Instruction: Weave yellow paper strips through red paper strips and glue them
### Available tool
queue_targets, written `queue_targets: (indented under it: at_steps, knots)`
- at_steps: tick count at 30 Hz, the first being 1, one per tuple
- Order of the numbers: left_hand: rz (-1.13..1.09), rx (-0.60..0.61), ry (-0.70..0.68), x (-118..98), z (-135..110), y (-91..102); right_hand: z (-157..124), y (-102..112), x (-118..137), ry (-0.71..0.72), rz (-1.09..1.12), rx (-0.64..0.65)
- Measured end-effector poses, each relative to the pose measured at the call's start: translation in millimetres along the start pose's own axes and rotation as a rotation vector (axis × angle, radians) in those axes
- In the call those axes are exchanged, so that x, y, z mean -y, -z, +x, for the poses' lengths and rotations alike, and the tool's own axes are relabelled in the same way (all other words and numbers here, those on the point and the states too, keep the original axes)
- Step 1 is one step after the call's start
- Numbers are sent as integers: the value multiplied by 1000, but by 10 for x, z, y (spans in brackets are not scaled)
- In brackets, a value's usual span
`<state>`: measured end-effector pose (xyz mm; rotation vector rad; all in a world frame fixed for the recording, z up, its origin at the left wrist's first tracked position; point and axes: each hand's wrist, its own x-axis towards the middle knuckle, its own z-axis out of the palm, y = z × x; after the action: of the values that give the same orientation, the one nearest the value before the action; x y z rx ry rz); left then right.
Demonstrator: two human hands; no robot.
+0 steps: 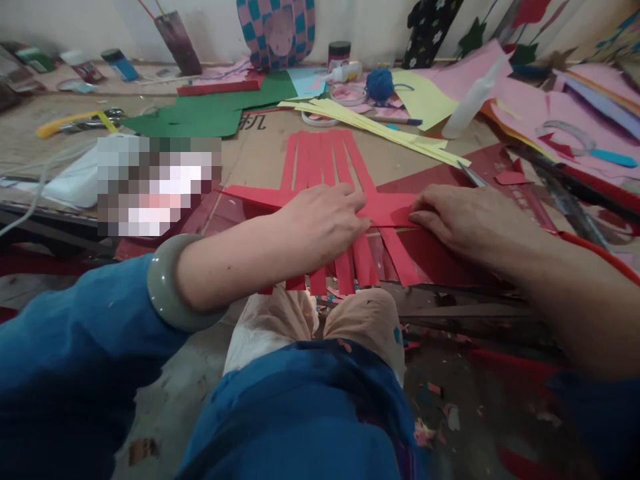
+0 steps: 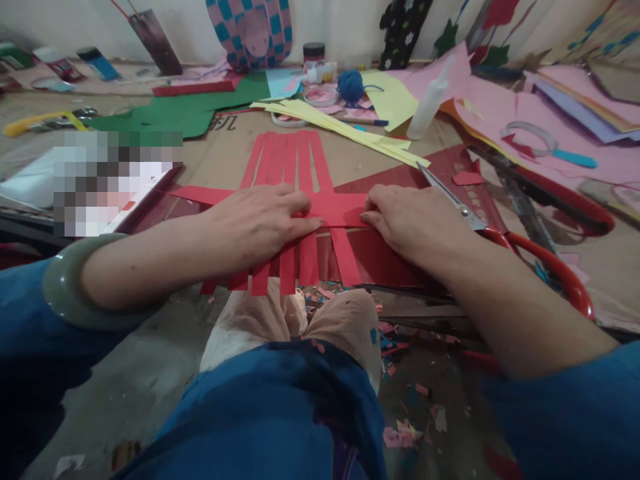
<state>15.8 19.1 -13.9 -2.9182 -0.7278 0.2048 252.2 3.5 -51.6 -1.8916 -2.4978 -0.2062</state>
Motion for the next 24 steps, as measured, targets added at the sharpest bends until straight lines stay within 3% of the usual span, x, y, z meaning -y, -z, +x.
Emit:
queue_targets:
  at_steps: [6, 11, 17, 19, 22, 24]
  knots:
    - [3, -86, 5, -107, 16, -9, -59, 123, 115, -29, -184, 101]
    - [-6, -38, -98, -72, 45, -62, -73, 142, 146, -54, -249, 123]
    - [-11, -84, -56, -78, 36, -109, -54, 168, 91, -120, -302, 130]
    - [-18, -47, -23, -105, 37, -81, -135, 218, 1, -143, -279, 50]
    - [-17, 35, 21, -133, 50, -22, -372, 299, -81, -158, -191, -230]
    - [-4, 62, 12, -137, 58, 0, -545, 308, -29, -90, -133, -402]
